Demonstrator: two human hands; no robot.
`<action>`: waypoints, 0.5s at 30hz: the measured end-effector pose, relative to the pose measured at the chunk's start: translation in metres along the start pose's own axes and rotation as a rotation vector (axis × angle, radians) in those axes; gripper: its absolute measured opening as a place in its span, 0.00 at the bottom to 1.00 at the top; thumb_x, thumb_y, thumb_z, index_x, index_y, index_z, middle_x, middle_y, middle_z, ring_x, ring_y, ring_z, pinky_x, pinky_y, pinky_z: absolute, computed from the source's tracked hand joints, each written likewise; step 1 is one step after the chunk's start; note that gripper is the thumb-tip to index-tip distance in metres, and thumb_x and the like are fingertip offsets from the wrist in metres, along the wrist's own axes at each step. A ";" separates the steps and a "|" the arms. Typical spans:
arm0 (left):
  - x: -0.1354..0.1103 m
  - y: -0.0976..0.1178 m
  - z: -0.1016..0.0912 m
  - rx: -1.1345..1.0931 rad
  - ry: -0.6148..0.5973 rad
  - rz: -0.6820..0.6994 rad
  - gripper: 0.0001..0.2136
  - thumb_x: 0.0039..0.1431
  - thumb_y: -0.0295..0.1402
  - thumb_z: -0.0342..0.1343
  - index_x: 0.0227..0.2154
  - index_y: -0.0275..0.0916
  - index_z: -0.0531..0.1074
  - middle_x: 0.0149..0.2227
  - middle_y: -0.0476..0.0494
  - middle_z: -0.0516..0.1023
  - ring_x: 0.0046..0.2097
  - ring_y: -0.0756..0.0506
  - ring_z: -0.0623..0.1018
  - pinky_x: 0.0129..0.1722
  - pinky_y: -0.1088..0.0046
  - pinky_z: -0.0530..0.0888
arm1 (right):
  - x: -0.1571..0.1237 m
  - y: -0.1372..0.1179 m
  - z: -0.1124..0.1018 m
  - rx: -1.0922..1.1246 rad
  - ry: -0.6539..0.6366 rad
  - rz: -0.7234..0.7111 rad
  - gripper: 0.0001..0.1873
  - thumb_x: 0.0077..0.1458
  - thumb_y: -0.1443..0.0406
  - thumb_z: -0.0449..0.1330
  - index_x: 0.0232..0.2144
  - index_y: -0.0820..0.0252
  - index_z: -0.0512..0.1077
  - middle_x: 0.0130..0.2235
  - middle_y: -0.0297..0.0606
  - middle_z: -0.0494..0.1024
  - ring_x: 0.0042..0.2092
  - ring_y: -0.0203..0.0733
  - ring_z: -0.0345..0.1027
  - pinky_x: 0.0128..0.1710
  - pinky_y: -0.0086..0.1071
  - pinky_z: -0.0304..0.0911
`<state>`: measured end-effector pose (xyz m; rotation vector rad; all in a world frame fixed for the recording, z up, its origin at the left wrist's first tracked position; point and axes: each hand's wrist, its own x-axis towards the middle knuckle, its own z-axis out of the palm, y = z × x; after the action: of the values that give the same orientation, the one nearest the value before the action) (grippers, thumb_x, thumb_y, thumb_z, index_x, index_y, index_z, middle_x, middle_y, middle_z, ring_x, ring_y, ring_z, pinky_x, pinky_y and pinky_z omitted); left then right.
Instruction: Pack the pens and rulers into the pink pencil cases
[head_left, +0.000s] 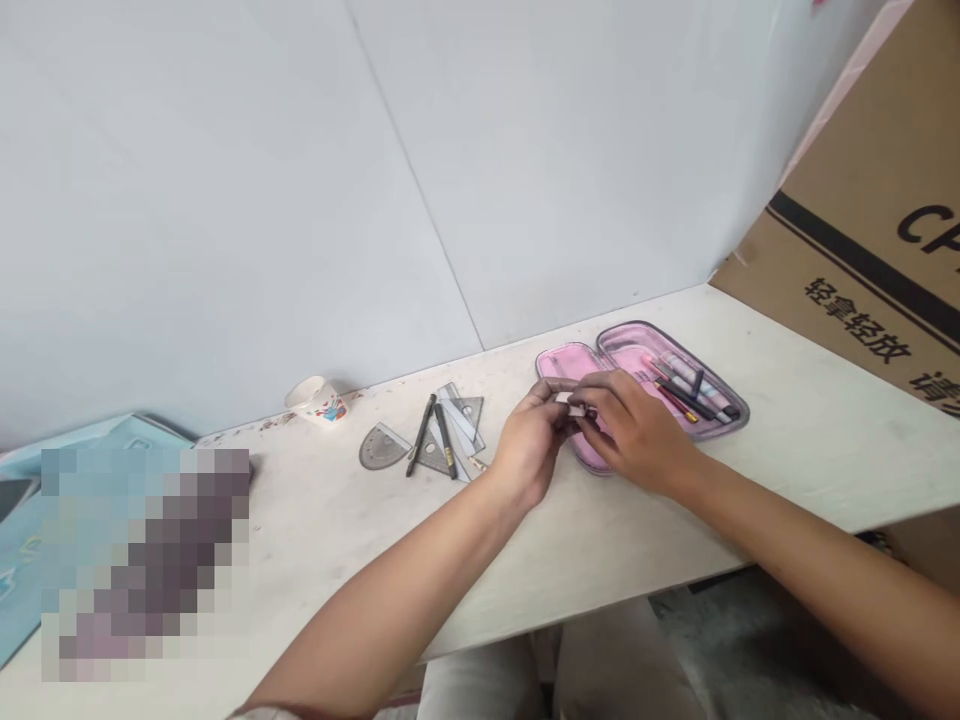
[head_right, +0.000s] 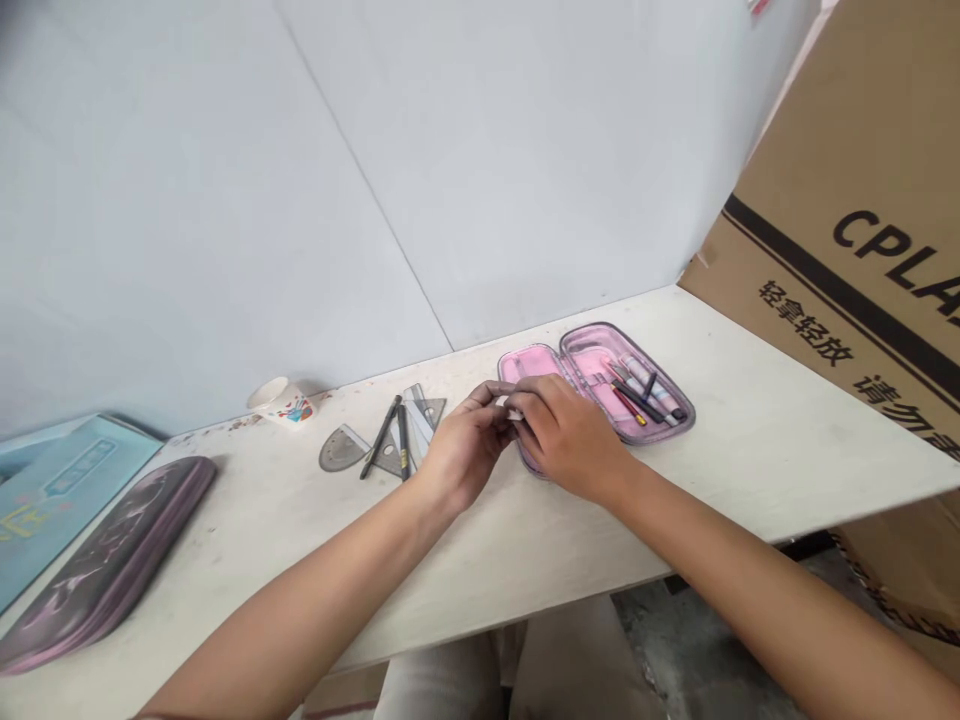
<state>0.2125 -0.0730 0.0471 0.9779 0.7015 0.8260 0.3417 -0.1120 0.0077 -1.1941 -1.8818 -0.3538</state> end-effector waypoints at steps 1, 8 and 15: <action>0.003 -0.002 0.003 0.005 0.001 0.001 0.13 0.42 0.18 0.47 0.32 0.36 0.68 0.26 0.51 0.69 0.27 0.55 0.69 0.32 0.78 0.66 | -0.002 0.004 -0.002 -0.009 -0.002 0.002 0.13 0.56 0.69 0.51 0.45 0.59 0.64 0.43 0.47 0.69 0.46 0.48 0.63 0.41 0.42 0.65; 0.020 -0.009 0.022 0.062 -0.138 -0.048 0.16 0.47 0.18 0.49 0.40 0.36 0.68 0.30 0.49 0.72 0.34 0.53 0.72 0.40 0.76 0.68 | -0.015 0.028 -0.017 -0.051 0.030 0.066 0.13 0.57 0.67 0.51 0.45 0.57 0.64 0.44 0.45 0.70 0.47 0.48 0.65 0.43 0.44 0.65; 0.035 -0.022 0.038 0.088 -0.058 -0.089 0.18 0.46 0.19 0.47 0.41 0.36 0.69 0.27 0.49 0.71 0.32 0.52 0.73 0.44 0.70 0.70 | -0.023 0.043 -0.019 -0.069 0.014 0.048 0.15 0.58 0.69 0.48 0.46 0.58 0.67 0.47 0.45 0.72 0.48 0.46 0.66 0.46 0.44 0.65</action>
<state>0.2680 -0.0663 0.0370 1.0377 0.7311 0.6912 0.3919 -0.1158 -0.0076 -1.2771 -1.8386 -0.4027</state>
